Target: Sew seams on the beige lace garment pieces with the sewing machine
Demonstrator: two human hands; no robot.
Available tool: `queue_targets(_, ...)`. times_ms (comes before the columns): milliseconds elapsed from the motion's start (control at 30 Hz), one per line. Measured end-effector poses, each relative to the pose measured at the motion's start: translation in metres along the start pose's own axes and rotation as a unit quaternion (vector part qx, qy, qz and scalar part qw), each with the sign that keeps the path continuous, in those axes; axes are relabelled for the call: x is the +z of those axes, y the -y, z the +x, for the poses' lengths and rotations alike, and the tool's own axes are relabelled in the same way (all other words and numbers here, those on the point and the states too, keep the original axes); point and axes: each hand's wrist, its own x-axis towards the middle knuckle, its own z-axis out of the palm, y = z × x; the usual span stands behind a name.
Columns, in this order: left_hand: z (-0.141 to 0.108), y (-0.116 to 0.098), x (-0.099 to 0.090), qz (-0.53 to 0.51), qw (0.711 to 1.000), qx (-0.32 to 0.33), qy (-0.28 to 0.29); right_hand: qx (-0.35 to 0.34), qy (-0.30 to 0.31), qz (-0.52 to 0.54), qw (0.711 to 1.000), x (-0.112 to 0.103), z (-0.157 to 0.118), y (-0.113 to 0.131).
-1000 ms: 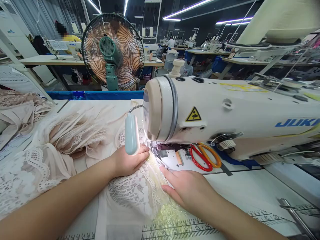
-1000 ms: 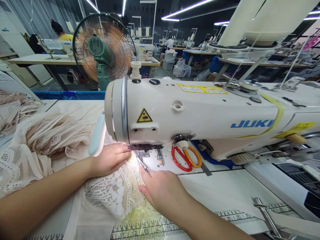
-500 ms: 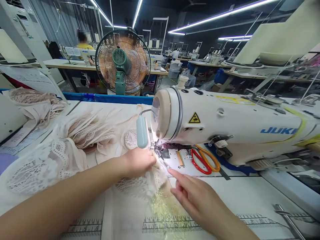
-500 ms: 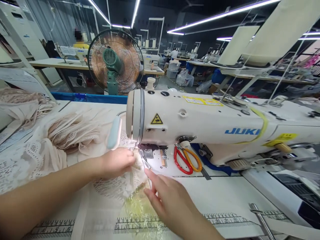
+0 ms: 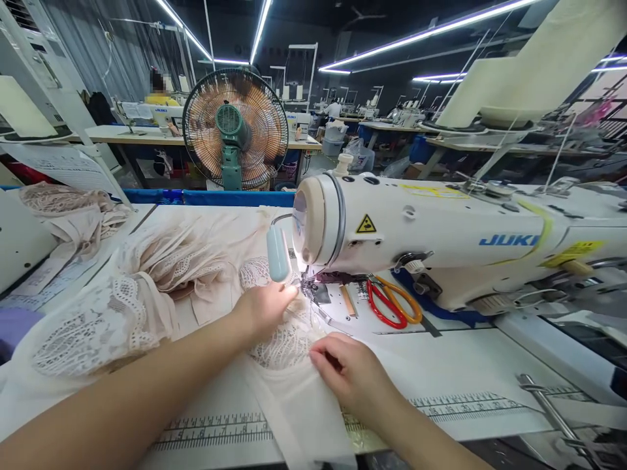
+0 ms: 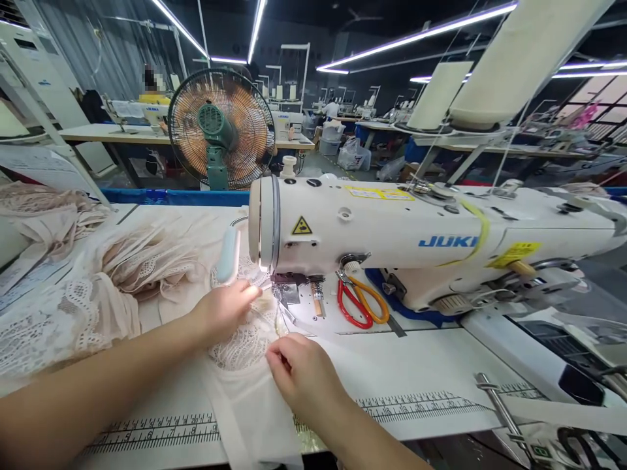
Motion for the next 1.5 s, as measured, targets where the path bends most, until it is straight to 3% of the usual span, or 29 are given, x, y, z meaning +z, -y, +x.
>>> queue_targets(67,-0.002,-0.01,-0.002,0.109,0.991,0.022,0.074,0.026,0.017,-0.02,0.999,-0.004,-0.001,-0.002)
queue_targets(167,-0.002,-0.02,-0.006,0.141,0.983,0.031,0.118,0.067,0.054,-0.053,0.995,-0.007,-0.004,-0.002)
queue_targets(333,-0.008,-0.027,-0.006,0.132,0.982,0.039,0.129,0.064,0.082,-0.062,0.993,-0.008,-0.005,-0.003)
queue_targets(467,-0.008,-0.03,-0.009,0.129,0.987,-0.016,0.097,0.069,0.112,-0.106,0.986,-0.01,-0.003,-0.004)
queue_targets(600,0.005,-0.018,-0.018,-0.014,0.986,-0.13,0.105,0.072,0.13,-0.13,0.98,-0.012,-0.001,-0.002)
queue_targets(700,0.016,-0.003,-0.023,-0.159,0.971,-0.152,0.098,0.059,0.121,-0.117,0.984,-0.012,-0.001,-0.003)
queue_targets(767,0.02,0.007,-0.023,-0.314,0.932,-0.15,0.095,0.055,0.111,-0.105,0.987,-0.012,-0.002,-0.004)
queue_targets(867,0.022,0.015,-0.015,-0.524,0.839,-0.135,0.062,0.061,0.107,-0.102,0.987,-0.013,-0.002,-0.003)
queue_targets(900,0.022,0.016,-0.011,-0.538,0.833,-0.121,0.045,0.067,0.112,-0.104,0.986,-0.013,-0.001,-0.003)
queue_targets(933,0.021,0.016,-0.007,-0.516,0.849,-0.104,0.03,0.074,0.12,-0.109,0.984,-0.014,0.0,-0.001)
queue_targets(967,0.019,0.015,-0.004,-0.457,0.885,-0.085,0.022,0.082,0.128,-0.118,0.981,-0.015,0.0,0.0)
queue_targets(1033,0.015,0.01,0.0,-0.267,0.961,-0.059,0.034,0.091,0.142,-0.146,0.975,-0.015,0.001,0.002)
queue_targets(1067,0.012,0.007,0.0,-0.176,0.982,-0.056,0.048,0.091,0.146,-0.16,0.972,-0.015,0.002,0.003)
queue_targets(1167,0.007,-0.005,-0.003,-0.054,0.991,-0.073,0.095,0.09,0.141,-0.186,0.968,-0.014,0.002,0.004)
queue_targets(1300,0.003,-0.014,-0.009,0.075,0.985,-0.04,0.149,0.093,0.144,-0.207,0.963,-0.013,0.003,0.005)
queue_targets(1500,0.007,-0.016,-0.006,0.116,0.982,-0.022,0.144,0.101,0.149,-0.213,0.96,-0.014,0.007,0.004)
